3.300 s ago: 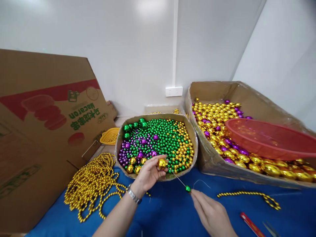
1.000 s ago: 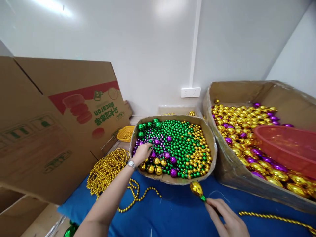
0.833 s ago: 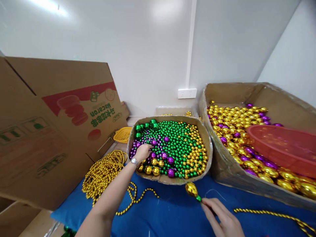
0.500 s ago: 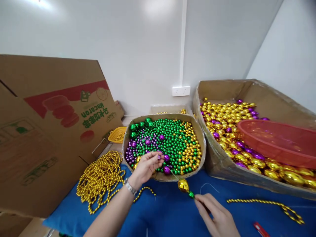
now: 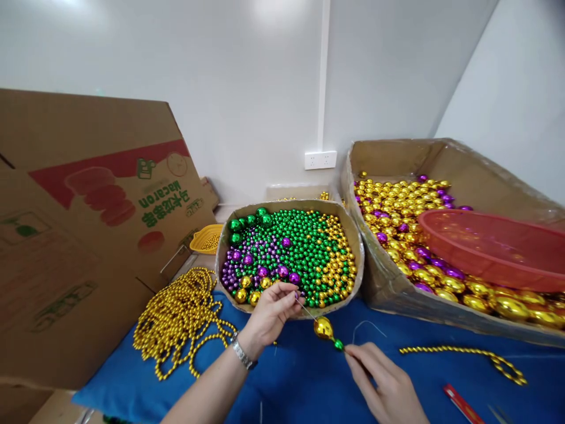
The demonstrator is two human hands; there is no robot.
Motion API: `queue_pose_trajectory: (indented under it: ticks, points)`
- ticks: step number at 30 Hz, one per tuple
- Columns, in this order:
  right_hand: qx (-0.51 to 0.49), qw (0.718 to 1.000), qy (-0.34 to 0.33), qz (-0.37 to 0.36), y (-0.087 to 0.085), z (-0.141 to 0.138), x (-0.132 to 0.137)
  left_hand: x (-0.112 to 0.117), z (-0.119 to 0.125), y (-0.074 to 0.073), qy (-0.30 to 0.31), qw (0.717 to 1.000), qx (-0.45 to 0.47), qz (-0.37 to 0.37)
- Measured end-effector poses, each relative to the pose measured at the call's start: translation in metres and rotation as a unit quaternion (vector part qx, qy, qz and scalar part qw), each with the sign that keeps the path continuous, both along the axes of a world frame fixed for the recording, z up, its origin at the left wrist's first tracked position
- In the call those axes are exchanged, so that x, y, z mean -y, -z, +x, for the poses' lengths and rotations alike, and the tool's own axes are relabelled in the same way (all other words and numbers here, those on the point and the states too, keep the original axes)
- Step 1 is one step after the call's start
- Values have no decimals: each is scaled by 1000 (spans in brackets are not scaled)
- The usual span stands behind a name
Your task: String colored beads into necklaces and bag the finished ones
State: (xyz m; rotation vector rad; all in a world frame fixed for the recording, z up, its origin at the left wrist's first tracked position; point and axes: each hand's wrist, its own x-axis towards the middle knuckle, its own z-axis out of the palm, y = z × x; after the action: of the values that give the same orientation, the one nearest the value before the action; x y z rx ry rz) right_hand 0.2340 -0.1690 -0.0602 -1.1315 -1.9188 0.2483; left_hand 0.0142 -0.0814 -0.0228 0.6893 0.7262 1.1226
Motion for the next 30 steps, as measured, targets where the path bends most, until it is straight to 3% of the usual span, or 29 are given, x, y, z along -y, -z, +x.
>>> queue_pose_trajectory:
  ticks: [4, 9, 13, 17, 21, 24, 27, 30]
  points:
    - [5, 1000, 8, 12, -2, 1, 0, 1, -1, -2, -4, 999, -32, 29]
    - [46, 998, 36, 37, 7, 4, 4, 7, 3, 1, -54, 986, -132, 90]
    - [26, 997, 70, 5, 34, 5, 6, 23, 20, 19, -64, 985, -135, 88]
    - [6, 994, 87, -73, 66, 11, 5, 41, 43, 48, -12, 981, -174, 81]
    - [31, 991, 96, -84, 77, 27, 3, 48, 54, 59, 13, 923, -321, 213]
    - [54, 990, 110, -73, 65, 32, 1, 44, 54, 48, -1, 888, -358, 290]
    - [71, 991, 101, -56, 45, 25, -5, 40, 49, 25, -15, 909, -315, 273]
    - [73, 995, 50, -39, 30, 13, -9, 50, 38, 1, -24, 933, -266, 243]
